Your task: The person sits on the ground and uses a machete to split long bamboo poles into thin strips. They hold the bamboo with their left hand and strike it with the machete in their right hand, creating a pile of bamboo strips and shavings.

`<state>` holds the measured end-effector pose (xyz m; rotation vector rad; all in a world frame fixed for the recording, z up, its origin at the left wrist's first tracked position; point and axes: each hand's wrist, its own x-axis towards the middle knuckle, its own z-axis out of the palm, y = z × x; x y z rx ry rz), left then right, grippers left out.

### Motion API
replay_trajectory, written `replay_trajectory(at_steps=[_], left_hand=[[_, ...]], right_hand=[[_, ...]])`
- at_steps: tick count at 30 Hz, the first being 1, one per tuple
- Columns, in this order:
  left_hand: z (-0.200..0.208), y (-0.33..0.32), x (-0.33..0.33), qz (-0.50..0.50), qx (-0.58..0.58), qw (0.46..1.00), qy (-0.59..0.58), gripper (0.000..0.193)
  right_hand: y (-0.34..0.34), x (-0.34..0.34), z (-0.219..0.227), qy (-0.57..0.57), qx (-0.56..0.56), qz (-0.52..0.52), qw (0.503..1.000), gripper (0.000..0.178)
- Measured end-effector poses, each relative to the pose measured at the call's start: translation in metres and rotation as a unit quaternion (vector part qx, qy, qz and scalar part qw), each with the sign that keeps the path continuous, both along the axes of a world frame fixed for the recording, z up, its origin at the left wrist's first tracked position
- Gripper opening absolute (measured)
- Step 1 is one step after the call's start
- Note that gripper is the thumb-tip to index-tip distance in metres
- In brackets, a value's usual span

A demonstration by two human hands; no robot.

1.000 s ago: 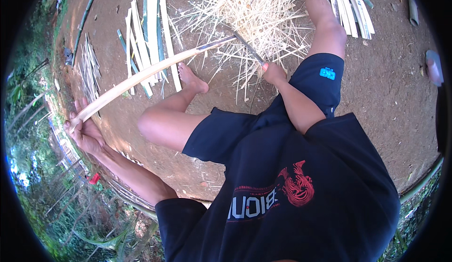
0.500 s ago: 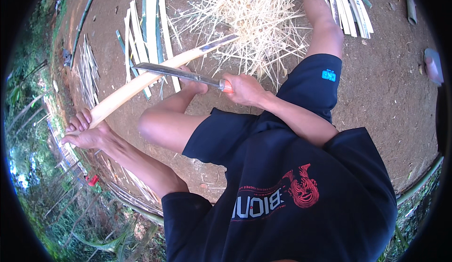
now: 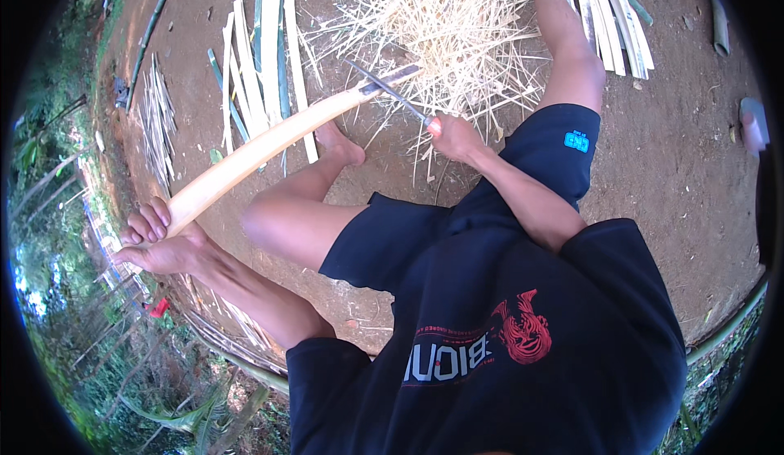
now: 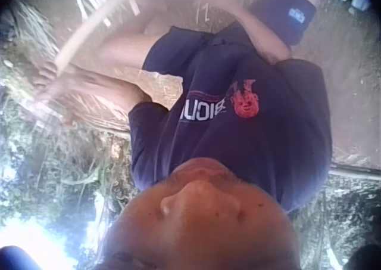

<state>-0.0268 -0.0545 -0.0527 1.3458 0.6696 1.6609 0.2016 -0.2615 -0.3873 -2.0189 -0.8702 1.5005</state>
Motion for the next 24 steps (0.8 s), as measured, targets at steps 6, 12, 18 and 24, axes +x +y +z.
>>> replay_trajectory(at_steps=[6, 12, 18, 24], left_hand=[[0.002, -0.006, -0.007, -0.015, 0.002, 1.0, -0.008, 0.055], [0.002, 0.002, -0.01, -0.075, 0.009, 0.997, 0.028, 0.052], [0.011, -0.01, 0.009, 0.074, -0.05, 0.996, 0.01, 0.05], [0.013, -0.005, -0.036, 0.021, 0.001, 0.999, -0.048, 0.045]], right_hand=[[-0.007, -0.008, 0.015, -0.03, 0.085, 0.083, 0.992, 0.036], [-0.006, 0.021, -0.116, -0.085, -0.06, -0.018, 0.994, 0.038], [-0.008, 0.015, -0.13, -0.106, -0.061, -0.075, 0.99, 0.034], [-0.001, 0.028, -0.072, 0.11, -0.051, -0.102, 0.987, 0.022]])
